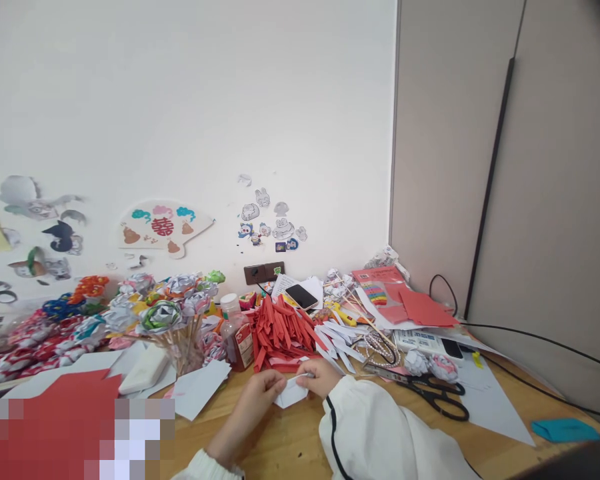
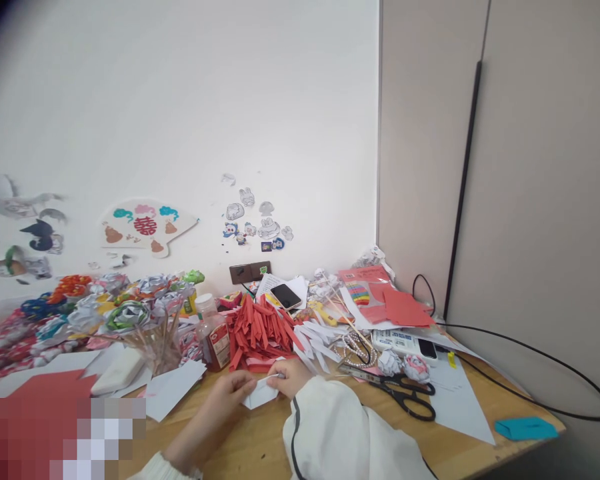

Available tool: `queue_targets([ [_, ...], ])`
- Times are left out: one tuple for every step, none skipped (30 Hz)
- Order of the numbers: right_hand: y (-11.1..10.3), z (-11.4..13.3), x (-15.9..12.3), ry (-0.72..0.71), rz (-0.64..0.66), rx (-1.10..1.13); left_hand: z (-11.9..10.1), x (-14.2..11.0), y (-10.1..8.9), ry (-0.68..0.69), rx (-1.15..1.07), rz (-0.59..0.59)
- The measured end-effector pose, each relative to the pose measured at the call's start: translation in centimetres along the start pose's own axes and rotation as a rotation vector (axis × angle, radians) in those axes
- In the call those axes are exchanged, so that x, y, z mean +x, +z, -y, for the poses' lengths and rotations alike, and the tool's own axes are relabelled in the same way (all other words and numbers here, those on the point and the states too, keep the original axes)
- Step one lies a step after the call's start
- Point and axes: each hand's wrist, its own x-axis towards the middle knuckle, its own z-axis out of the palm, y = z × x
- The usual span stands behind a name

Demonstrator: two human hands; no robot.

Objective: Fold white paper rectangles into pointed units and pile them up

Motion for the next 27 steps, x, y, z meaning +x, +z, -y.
queue_targets([
  [-0.2, 0.2, -0.1, -0.003, 0.007, 0.022, -0.3, -0.1, -0.1, -0.024, -0.024, 0.035],
  [-0.5, 0.4, -0.1, -0.012, 0.01, 0.043, -0.7, -0.3, -0.3, -0.053, -0.056, 0.08],
  [-0.8, 0.6, -0.1, -0.022, 0.018, 0.067, -1.0, -0.4, -0.4, -0.059, -0.072, 0.105],
  [-1.0, 0.8, -0.2, -0.039, 0.023, 0.075, -1.3, -0.5, -0.5, -0.04, -0.079, 0.104],
  [-1.2, 1.0, -0.2, -0.054, 0.022, 0.072, -1.5, -0.6, -0.6, -0.032, -0.087, 0.123],
  [-1.3, 1.1, -0.2, -0.068, 0.02, 0.066, -1.6, -0.7, -0.7, -0.027, -0.088, 0.128],
  [-1.3, 1.1, -0.2, -0.079, 0.016, 0.061, -1.6, -0.8, -0.6, -0.02, -0.079, 0.125],
  [-1.3, 1.1, -0.3, -0.084, 0.012, 0.063, -1.5, -0.8, -0.6, -0.017, -0.061, 0.117],
  [-1.2, 1.1, -0.3, -0.084, 0.013, 0.072, -1.3, -0.8, -0.6, -0.012, -0.037, 0.103],
  [-1.1, 1.1, -0.3, -0.081, 0.018, 0.087, -1.2, -0.7, -0.5, -0.005, -0.009, 0.086],
  [-0.9, 1.1, -0.3, -0.075, 0.022, 0.102, -1.0, -0.7, -0.4, 0.002, 0.017, 0.067],
  [-0.8, 1.2, -0.3, -0.07, 0.026, 0.115, -0.8, -0.6, -0.4, 0.007, 0.035, 0.054],
  [-0.8, 1.2, -0.3, -0.068, 0.03, 0.127, -0.8, -0.5, -0.4, 0.011, 0.043, 0.048],
  [-0.7, 1.3, -0.3, -0.069, 0.033, 0.144, -0.7, -0.5, -0.4, 0.016, 0.043, 0.05],
  [-0.7, 1.4, -0.3, -0.073, 0.037, 0.169, -0.8, -0.4, -0.5, 0.019, 0.035, 0.057],
  [-0.7, 1.5, -0.3, -0.079, 0.045, 0.2, -0.9, -0.4, -0.5, 0.02, 0.023, 0.072],
  [-0.7, 1.5, -0.3, -0.082, 0.055, 0.239, -1.0, -0.5, -0.6, 0.02, 0.008, 0.092],
  [-0.7, 1.5, -0.3, -0.081, 0.066, 0.283, -1.1, -0.5, -0.6, 0.016, -0.013, 0.111],
  [-0.7, 1.4, -0.2, -0.076, 0.073, 0.327, -1.2, -0.6, -0.7, 0.006, -0.044, 0.125],
  [-0.7, 1.2, -0.2, -0.07, 0.077, 0.365, -1.4, -0.8, -0.8, -0.007, -0.084, 0.139],
  [-0.7, 1.0, -0.1, -0.065, 0.08, 0.395, -1.5, -0.9, -0.9, -0.016, -0.129, 0.156],
  [-0.7, 0.8, 0.0, -0.061, 0.081, 0.418, -1.7, -1.0, -1.0, -0.016, -0.173, 0.173],
  [-0.7, 0.6, 0.1, -0.062, 0.081, 0.434, -1.9, -1.2, -1.1, -0.008, -0.21, 0.193],
  [-0.6, 0.4, 0.2, -0.066, 0.084, 0.447, -2.1, -1.3, -1.2, 0.008, -0.235, 0.208],
  [-0.6, 0.2, 0.3, -0.072, 0.092, 0.461, -2.3, -1.4, -1.3, 0.028, -0.245, 0.213],
  [-0.6, 0.1, 0.4, -0.081, 0.1, 0.476, -2.4, -1.5, -1.3, 0.042, -0.245, 0.204],
  [-0.6, 0.0, 0.5, -0.091, 0.109, 0.492, -2.6, -1.5, -1.3, 0.051, -0.242, 0.184],
])
